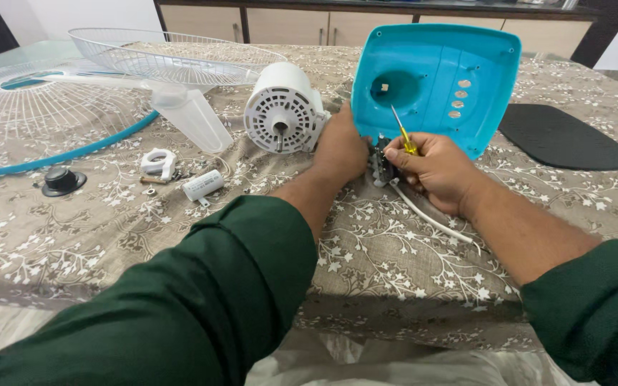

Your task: The person disassembles an electric fan by removing the rear cover, detaching the capacitor, and unscrewing the switch plate. They then reattach the switch plate and connect the motor to the fan base, leaving the fan partially reassembled.

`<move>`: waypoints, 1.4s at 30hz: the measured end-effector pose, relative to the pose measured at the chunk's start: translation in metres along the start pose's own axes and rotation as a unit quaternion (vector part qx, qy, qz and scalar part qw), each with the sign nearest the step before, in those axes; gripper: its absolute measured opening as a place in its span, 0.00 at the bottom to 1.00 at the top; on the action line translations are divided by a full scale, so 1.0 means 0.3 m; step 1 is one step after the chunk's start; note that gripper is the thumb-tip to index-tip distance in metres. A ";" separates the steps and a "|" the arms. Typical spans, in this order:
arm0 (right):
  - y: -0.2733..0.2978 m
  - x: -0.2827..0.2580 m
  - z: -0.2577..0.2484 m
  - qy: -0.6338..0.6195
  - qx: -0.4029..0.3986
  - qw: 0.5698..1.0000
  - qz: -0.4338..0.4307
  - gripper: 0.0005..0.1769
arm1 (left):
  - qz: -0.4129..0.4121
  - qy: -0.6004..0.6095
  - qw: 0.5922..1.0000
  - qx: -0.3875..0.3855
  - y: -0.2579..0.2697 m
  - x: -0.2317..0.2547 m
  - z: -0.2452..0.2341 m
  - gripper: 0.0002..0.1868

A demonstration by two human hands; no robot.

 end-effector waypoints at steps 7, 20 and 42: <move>0.016 -0.011 0.024 0.026 0.019 0.999 -0.028 0.05 | -0.003 -0.031 0.999 -0.033 -0.010 -0.001 -0.015 0.14; 0.018 0.000 0.026 0.027 0.019 0.998 -0.050 0.09 | -0.054 0.046 0.997 -0.016 0.191 0.282 -0.143 0.12; 0.049 -0.027 0.055 0.222 0.063 0.968 -0.098 0.12 | -0.153 -0.233 0.958 -0.062 0.346 0.197 -0.587 0.08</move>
Point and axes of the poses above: each hand's wrist, its own y-axis away from the middle knuckle, its own z-axis out of the palm, x = y × z, the point moved 5 cm from there along -y, towards the middle knuckle, and after that the axes turned 15 degrees about z, right-handed, at the moved point
